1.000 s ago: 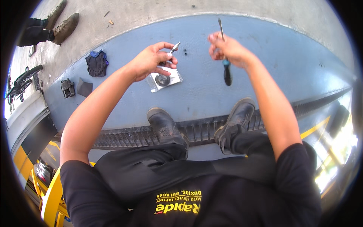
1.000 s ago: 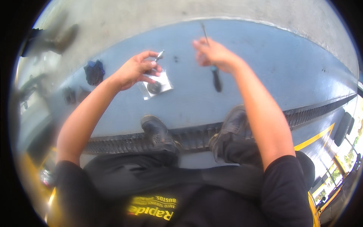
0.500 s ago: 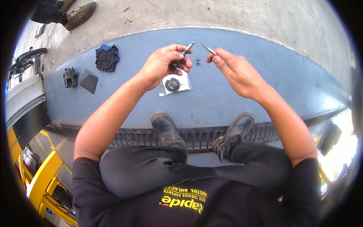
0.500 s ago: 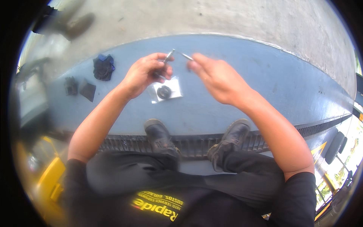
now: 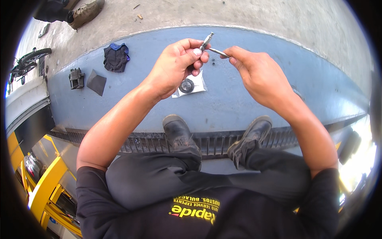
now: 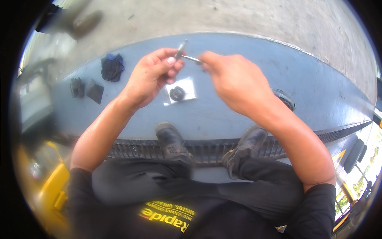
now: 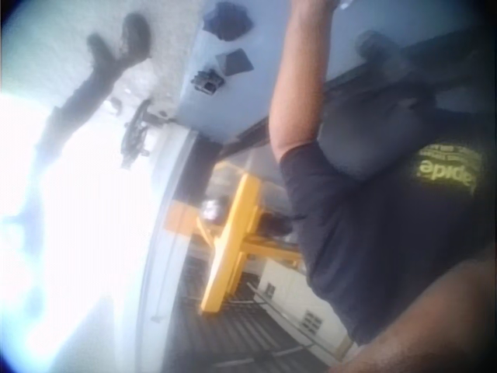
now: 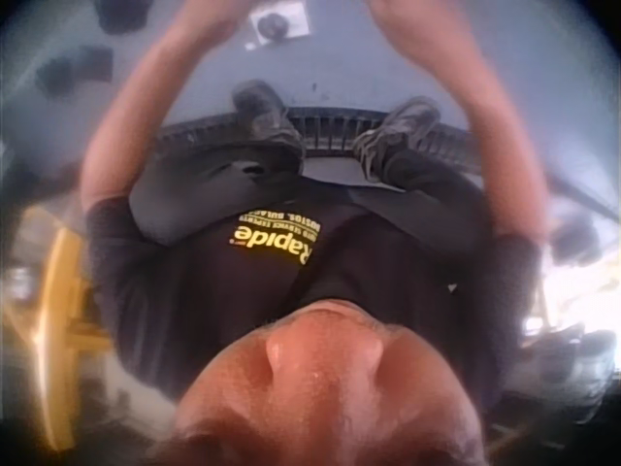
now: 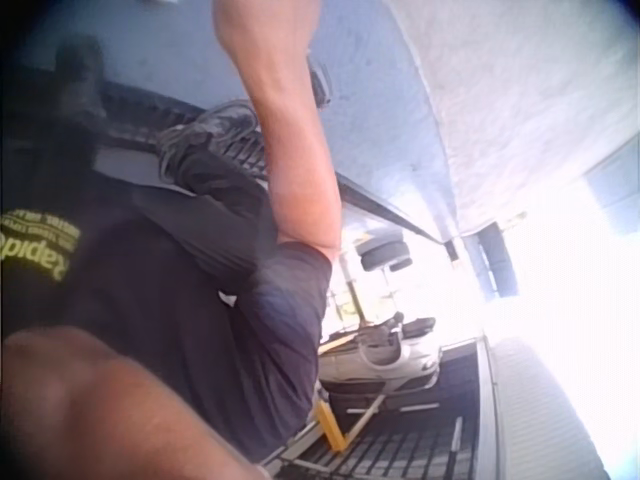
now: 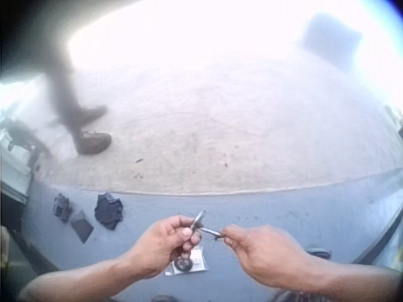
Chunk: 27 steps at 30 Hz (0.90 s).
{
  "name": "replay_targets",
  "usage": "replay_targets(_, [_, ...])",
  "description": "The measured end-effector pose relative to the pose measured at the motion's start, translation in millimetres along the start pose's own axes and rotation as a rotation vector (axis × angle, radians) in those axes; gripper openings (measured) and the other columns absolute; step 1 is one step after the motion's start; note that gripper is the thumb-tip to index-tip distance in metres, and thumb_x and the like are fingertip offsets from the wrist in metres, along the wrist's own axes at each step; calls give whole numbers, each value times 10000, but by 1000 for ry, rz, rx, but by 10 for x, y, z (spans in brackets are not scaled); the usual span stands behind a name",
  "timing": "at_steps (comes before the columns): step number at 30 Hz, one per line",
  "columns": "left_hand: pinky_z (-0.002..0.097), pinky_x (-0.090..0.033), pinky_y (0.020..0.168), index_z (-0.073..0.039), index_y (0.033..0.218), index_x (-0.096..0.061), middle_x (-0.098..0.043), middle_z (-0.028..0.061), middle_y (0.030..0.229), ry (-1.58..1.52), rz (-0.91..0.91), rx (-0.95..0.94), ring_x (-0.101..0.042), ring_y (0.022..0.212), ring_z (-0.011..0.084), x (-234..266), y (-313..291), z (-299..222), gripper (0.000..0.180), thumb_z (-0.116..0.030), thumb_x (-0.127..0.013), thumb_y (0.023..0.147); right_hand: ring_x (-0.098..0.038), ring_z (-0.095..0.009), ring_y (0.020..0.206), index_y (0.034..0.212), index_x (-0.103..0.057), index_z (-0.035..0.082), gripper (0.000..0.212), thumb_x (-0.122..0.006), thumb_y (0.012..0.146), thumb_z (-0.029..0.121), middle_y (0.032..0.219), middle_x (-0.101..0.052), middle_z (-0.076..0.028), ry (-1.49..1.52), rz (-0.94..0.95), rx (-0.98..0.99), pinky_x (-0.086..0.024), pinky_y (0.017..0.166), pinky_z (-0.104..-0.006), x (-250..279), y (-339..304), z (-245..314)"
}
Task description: The person sits on the garage floor and uses a screwdriver to disassemble and reassemble a small cylindrical metal part. They remove a small ring, manipulate internal components, and then reassemble the part.
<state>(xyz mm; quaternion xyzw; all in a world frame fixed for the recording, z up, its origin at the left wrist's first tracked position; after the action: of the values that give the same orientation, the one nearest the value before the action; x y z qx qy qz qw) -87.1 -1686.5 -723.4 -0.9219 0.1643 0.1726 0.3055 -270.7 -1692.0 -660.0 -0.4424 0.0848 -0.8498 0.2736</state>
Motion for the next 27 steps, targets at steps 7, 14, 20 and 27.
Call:
replay_targets(7, [222, -448, 734, 21, 1300, -570, -601, 8, 951, -83, -62, -51, -487, 792, 70, -53, -15, -94, 268, -68, -495, 1059, -679, -419, 907, 1317, -654, 153, 366, -485, 992, 151, 964, -723, -204, 51, -186, 92, -521, 754, -512, -140, 48, 41])
replay_targets(14, [221, -452, 739, 17, 1285, -570, -601, 8, 947, -59, -98, -113, -493, 803, 74, -88, -17, -157, 254, -59, -503, 1052, -669, -424, 862, 1357, -651, 204, 435, -486, 968, 103, 901, -705, -212, 122, -285, 154, -509, 729, -516, -110, 71, 102])
replay_targets(20, [239, -466, 772, -4, 1279, -568, -597, 11, 964, -2, -148, -175, -501, 813, 80, -92, 38, -146, 247, -82, -533, 1047, -671, -427, 869, 1343, -663, 189, 466, -487, 929, 72, 911, -707, -220, 86, -316, 171, -512, 732, -521, -105, 126, 72])
replay_targets(27, [261, -475, 793, -6, 1279, -559, -608, 15, 974, 117, -166, -240, -521, 824, 98, -88, 96, -113, 256, -111, -554, 1045, -675, -435, 883, 1297, -684, 146, 434, -488, 916, 79, 929, -719, -226, 20, -307, 139, -520, 760, -526, -138, 225, 19])
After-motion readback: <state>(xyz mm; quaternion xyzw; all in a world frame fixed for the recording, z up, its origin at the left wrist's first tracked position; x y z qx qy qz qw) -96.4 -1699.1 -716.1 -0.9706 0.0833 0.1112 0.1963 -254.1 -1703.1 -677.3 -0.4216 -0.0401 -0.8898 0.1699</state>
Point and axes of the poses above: each hand's wrist, its own y-axis towards the middle knuckle, its own x-axis out of the back of the hand, z = x × y, the point moved 6 cm from there along y, towards the middle knuckle
